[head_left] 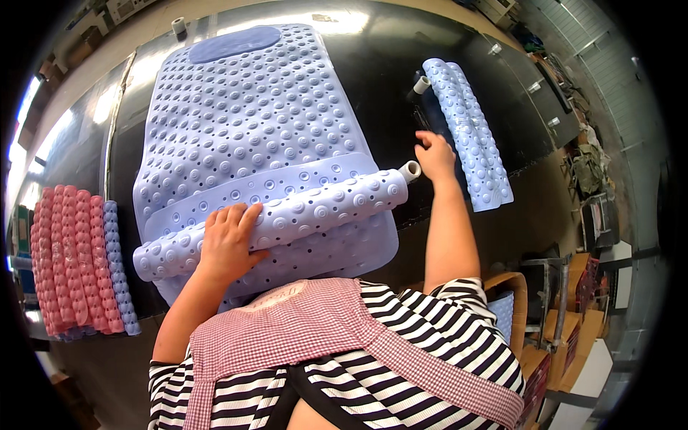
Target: The person picks up blue textured mats one at a time from a large bin, lays them out on a table, rolls each mat tightly, and then wraps a piece of white tape around the rolled mat.
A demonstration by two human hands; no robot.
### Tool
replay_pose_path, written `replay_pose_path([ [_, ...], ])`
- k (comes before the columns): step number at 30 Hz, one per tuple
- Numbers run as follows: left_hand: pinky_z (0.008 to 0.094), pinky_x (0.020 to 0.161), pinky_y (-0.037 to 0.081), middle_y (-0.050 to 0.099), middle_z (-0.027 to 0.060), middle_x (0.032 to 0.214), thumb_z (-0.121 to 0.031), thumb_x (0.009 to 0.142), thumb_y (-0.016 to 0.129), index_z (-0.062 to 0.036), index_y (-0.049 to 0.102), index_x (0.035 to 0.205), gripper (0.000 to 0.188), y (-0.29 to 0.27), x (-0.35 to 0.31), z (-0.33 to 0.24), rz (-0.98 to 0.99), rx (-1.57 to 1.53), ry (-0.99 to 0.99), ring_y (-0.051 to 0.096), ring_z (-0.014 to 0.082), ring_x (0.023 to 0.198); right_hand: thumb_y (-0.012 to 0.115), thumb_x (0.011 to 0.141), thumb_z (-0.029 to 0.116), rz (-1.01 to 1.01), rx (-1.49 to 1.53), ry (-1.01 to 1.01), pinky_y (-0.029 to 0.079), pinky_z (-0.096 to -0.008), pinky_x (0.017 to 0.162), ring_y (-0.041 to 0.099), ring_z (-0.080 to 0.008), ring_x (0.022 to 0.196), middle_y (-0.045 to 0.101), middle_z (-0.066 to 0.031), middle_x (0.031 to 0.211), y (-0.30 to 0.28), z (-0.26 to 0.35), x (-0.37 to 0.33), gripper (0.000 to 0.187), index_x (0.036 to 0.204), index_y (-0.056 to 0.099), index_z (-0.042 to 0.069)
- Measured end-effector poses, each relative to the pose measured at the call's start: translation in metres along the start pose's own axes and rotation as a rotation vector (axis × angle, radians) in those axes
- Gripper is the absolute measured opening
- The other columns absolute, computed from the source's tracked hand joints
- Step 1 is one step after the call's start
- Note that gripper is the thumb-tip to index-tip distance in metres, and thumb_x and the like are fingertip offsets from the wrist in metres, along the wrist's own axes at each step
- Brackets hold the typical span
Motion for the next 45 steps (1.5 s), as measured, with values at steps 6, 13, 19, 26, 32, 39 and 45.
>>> replay_pose_path([
  [6,0.0484,0.104,0.040,0.057,0.0111,0.129,-0.024,0.057,0.093,-0.0124,0.050,0.140,0.093,-0.003,0.002,-0.002,-0.013,-0.031,0.018,0.054,0.0338,0.121,0.067,0.078,0.002,0.518,0.206,0.169,0.056,-0.0349,0.071,0.070,-0.0212,0.074,0.073,-0.0125,0.082,0.085,-0.098,0.002,0.025,0.101,0.077,0.003],
  [13,0.0482,0.107,0.037,0.056,0.0103,0.130,-0.030,0.062,0.091,-0.0137,0.050,0.141,0.091,-0.002,-0.005,0.006,0.000,0.001,-0.002,0.053,0.0329,0.123,0.058,0.096,0.004,0.176,1.047,0.105,0.055,-0.0270,0.064,0.067,-0.0167,0.076,0.067,-0.0096,0.094,0.041,0.004,-0.002,0.010,0.105,0.058,0.006],
  [19,0.0490,0.107,0.036,0.057,0.0109,0.129,-0.035,0.065,0.091,-0.0126,0.050,0.142,0.090,0.001,0.000,0.004,-0.031,-0.058,0.023,0.053,0.0333,0.122,0.070,0.093,0.014,0.824,1.665,-0.289,0.054,-0.0253,0.070,0.066,-0.0092,0.078,0.071,-0.0046,0.092,0.040,0.239,-0.124,0.009,0.096,0.068,0.005],
  [26,0.0462,0.109,0.041,0.060,0.0129,0.133,-0.039,0.073,0.087,-0.0092,0.045,0.148,0.091,-0.016,-0.008,0.020,-0.101,-0.486,-0.220,0.055,0.0358,0.124,0.073,0.092,0.014,1.017,1.502,-0.269,0.052,-0.0249,0.070,0.064,-0.0084,0.077,0.070,-0.0015,0.087,0.094,0.268,-0.143,0.010,0.092,0.071,0.004],
  [32,0.0435,0.102,0.046,0.063,0.0103,0.128,-0.027,0.076,0.086,-0.0120,0.061,0.132,0.064,-0.057,-0.001,0.003,-0.339,-0.467,0.015,0.058,0.0343,0.121,0.074,0.090,0.014,1.030,1.362,-0.253,0.052,-0.0263,0.070,0.063,-0.0077,0.077,0.070,-0.0014,0.085,0.100,0.266,-0.147,0.010,0.089,0.070,0.004],
  [39,0.0409,0.079,0.051,0.063,0.0066,0.097,-0.009,0.081,0.078,-0.0074,0.067,0.086,0.012,-0.072,0.015,-0.025,-0.216,-0.262,0.244,0.063,0.0317,0.093,0.080,0.083,0.022,0.973,1.097,-0.424,0.053,-0.0329,0.084,0.066,-0.0152,0.094,0.071,-0.0082,0.101,0.089,0.265,-0.153,0.029,0.103,0.069,0.004],
  [45,0.0412,0.079,0.051,0.065,0.0127,0.097,-0.015,0.088,0.073,-0.0025,0.067,0.090,0.013,-0.038,0.064,0.036,-0.010,-0.440,-0.179,0.066,0.0311,0.087,0.092,0.067,0.040,0.516,1.008,-0.739,0.021,-0.0460,0.123,0.022,-0.0363,0.152,0.023,-0.0206,0.163,0.056,0.256,-0.194,0.127,0.161,0.014,0.005],
])
Point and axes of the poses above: each hand's wrist, its own x-axis towards the middle knuckle, its own y-axis out of the palm, z = x × y, the point moved 6 cm from there along x, towards the middle knuckle
